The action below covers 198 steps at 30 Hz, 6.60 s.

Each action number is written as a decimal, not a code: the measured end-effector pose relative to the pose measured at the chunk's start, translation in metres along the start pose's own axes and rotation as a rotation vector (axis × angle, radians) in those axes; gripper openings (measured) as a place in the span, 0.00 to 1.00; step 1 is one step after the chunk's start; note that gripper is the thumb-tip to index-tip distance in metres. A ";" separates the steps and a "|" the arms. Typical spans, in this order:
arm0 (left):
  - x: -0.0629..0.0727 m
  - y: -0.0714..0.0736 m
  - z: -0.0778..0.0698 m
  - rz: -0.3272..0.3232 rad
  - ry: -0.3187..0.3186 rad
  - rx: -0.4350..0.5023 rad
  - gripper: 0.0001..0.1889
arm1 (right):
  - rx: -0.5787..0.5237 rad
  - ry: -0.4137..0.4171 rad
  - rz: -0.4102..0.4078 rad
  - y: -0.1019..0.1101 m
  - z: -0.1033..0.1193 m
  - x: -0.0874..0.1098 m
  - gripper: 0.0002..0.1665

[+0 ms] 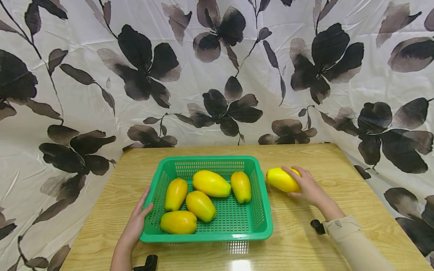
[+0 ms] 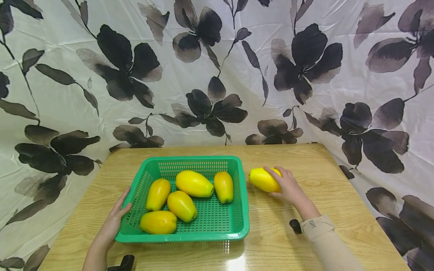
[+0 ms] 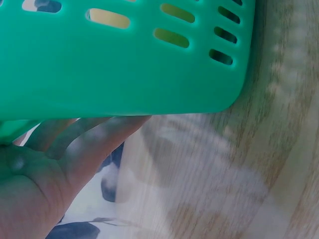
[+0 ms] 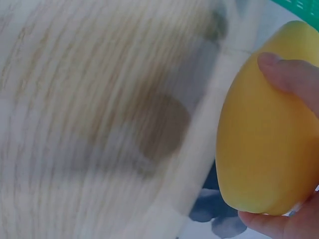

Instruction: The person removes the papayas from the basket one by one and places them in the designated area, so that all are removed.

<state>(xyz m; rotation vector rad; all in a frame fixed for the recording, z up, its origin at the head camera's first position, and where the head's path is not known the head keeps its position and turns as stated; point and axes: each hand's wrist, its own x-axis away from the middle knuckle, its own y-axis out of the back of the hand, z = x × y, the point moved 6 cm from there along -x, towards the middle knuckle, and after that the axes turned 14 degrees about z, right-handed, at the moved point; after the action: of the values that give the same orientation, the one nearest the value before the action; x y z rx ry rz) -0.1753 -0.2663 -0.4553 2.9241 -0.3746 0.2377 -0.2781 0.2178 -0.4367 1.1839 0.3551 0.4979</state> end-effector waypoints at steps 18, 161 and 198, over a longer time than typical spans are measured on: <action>0.000 0.000 0.002 0.005 -0.007 0.011 0.30 | -0.018 -0.040 0.027 -0.016 -0.006 -0.002 0.50; -0.002 0.001 0.003 0.008 0.010 0.031 0.31 | 0.177 0.339 0.043 0.023 0.114 -0.061 0.47; -0.001 0.002 0.004 0.002 0.005 0.030 0.31 | 0.323 0.395 0.218 -0.023 0.136 -0.080 0.46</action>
<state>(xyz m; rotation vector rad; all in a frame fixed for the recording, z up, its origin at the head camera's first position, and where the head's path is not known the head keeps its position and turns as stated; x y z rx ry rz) -0.1764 -0.2684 -0.4590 2.9522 -0.3771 0.2524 -0.2715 0.0608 -0.4111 1.4446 0.6677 0.8947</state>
